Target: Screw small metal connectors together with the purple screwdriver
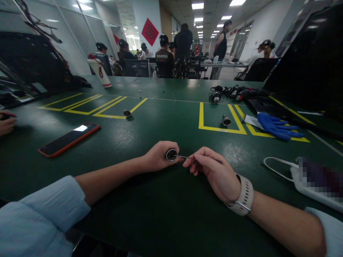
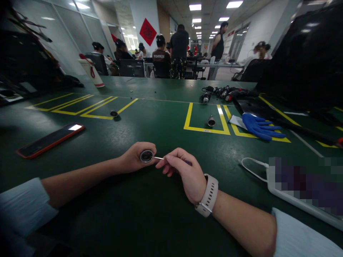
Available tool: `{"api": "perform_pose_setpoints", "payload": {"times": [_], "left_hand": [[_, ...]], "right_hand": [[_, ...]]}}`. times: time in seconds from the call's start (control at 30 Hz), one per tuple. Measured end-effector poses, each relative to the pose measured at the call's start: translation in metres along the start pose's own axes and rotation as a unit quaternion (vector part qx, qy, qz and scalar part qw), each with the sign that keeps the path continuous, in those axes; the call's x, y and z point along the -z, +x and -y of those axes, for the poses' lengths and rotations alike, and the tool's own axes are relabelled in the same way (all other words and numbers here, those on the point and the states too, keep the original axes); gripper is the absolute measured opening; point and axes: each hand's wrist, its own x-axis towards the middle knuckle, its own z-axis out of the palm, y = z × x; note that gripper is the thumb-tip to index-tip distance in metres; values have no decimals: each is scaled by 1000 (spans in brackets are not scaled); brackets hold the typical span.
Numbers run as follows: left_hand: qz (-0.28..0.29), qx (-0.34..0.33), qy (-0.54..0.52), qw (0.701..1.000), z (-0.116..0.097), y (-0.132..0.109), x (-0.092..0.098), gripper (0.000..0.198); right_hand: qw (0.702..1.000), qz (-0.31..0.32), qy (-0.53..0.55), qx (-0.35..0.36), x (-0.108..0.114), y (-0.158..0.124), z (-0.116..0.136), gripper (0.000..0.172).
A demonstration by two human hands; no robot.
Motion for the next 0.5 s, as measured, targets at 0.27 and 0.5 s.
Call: {"api": "perform_pose_setpoints", "payload": {"times": [0.27, 0.5], "left_hand": [[14, 7, 18, 1000, 1, 0, 0, 21], [12, -5, 52, 999, 1, -1, 0, 22]], "right_hand": [[994, -10, -91, 53, -2, -4, -5, 14], [999, -3, -47, 8, -2, -1, -2, 14]]}}
